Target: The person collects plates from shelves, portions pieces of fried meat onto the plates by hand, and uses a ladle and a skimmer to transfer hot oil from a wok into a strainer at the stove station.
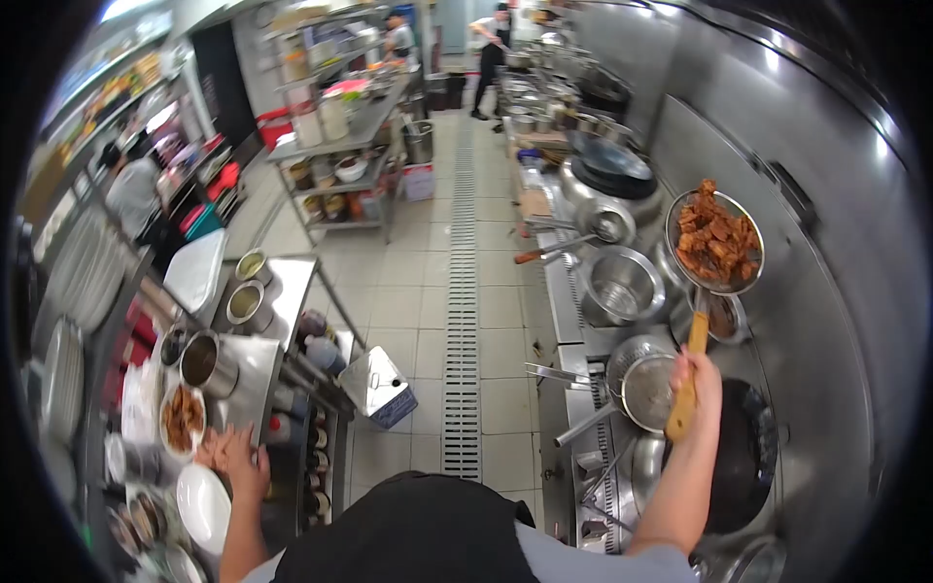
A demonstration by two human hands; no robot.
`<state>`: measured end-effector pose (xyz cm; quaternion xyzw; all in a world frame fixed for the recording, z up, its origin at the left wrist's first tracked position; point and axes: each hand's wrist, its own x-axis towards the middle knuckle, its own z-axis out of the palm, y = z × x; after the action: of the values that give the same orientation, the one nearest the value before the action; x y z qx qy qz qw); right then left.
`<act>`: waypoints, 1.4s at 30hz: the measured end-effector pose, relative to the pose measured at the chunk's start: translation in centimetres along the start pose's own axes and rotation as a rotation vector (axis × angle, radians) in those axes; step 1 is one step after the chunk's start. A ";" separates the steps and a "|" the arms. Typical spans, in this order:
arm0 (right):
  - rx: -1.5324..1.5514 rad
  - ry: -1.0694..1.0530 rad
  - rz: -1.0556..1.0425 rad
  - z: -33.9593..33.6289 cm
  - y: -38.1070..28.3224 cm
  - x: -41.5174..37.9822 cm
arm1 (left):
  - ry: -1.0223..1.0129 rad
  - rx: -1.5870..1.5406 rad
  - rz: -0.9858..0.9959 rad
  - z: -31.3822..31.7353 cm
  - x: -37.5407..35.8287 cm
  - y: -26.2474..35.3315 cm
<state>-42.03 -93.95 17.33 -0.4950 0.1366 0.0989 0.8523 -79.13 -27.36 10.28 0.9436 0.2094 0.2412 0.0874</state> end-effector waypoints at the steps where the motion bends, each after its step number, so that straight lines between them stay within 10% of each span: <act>1: -0.014 -0.025 0.013 0.9 0.3 -1.6 | -0.045 -0.069 -0.078 -0.2 0.2 0.8; 15: -0.215 -0.577 0.721 21.9 10.9 -13.0 | 0.073 0.100 -0.552 -2.3 -13.0 -3.2; 22: -0.831 -0.997 1.027 32.4 15.8 -14.7 | 0.515 0.111 -0.954 -9.5 -18.7 -8.9; 25: -0.990 -1.131 1.145 37.7 18.9 -16.4 | 0.581 0.151 -0.878 -13.5 -17.9 -13.2; 33: -1.258 -1.270 1.169 48.7 26.2 -23.5 | -0.039 0.016 -0.646 -16.3 -12.1 -20.1; 42: -1.509 -1.285 0.956 56.0 29.0 -28.4 | 0.200 -0.295 -0.704 -11.1 -16.4 -22.4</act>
<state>-70.02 -31.89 29.52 -0.6409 -0.2507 0.7161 0.1167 -105.54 -13.72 7.11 0.7631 0.4909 0.3148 0.2786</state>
